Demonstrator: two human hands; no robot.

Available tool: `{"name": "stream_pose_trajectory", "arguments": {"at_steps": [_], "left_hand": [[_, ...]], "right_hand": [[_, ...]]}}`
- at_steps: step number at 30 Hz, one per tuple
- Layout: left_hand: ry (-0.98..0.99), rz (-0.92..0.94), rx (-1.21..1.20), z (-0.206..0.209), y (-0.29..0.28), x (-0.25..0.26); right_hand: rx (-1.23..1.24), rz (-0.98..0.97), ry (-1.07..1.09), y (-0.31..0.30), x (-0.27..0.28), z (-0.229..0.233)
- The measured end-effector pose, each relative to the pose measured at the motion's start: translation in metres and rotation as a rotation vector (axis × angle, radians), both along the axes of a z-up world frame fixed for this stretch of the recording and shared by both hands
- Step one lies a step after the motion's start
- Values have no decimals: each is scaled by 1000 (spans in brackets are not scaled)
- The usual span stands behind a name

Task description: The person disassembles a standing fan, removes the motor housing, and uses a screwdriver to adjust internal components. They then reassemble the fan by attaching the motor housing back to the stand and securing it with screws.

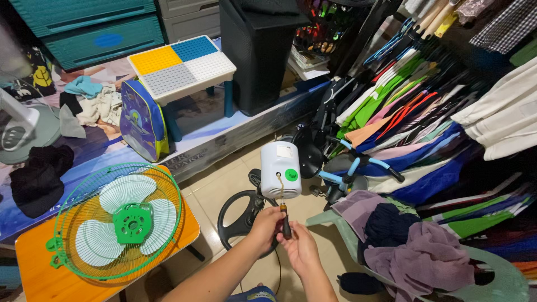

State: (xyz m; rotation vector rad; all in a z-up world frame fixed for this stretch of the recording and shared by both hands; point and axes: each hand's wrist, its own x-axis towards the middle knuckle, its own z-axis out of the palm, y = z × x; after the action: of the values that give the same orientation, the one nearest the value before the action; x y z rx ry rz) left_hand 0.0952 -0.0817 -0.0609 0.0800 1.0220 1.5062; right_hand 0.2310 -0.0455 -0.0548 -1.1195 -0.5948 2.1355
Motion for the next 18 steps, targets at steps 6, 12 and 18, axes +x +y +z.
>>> {"name": "stream_pose_trajectory", "arguments": {"at_steps": [6, 12, 18], "left_hand": [[22, -28, -48, -1, 1, 0], [80, 24, -78, 15, 4, 0], [39, -26, -49, 10, -2, -4]], "right_hand": [[108, -19, -160, -1, -1, 2], [67, 18, -125, -6, -2, 12], [39, 63, -68, -6, 1, 12]]}}
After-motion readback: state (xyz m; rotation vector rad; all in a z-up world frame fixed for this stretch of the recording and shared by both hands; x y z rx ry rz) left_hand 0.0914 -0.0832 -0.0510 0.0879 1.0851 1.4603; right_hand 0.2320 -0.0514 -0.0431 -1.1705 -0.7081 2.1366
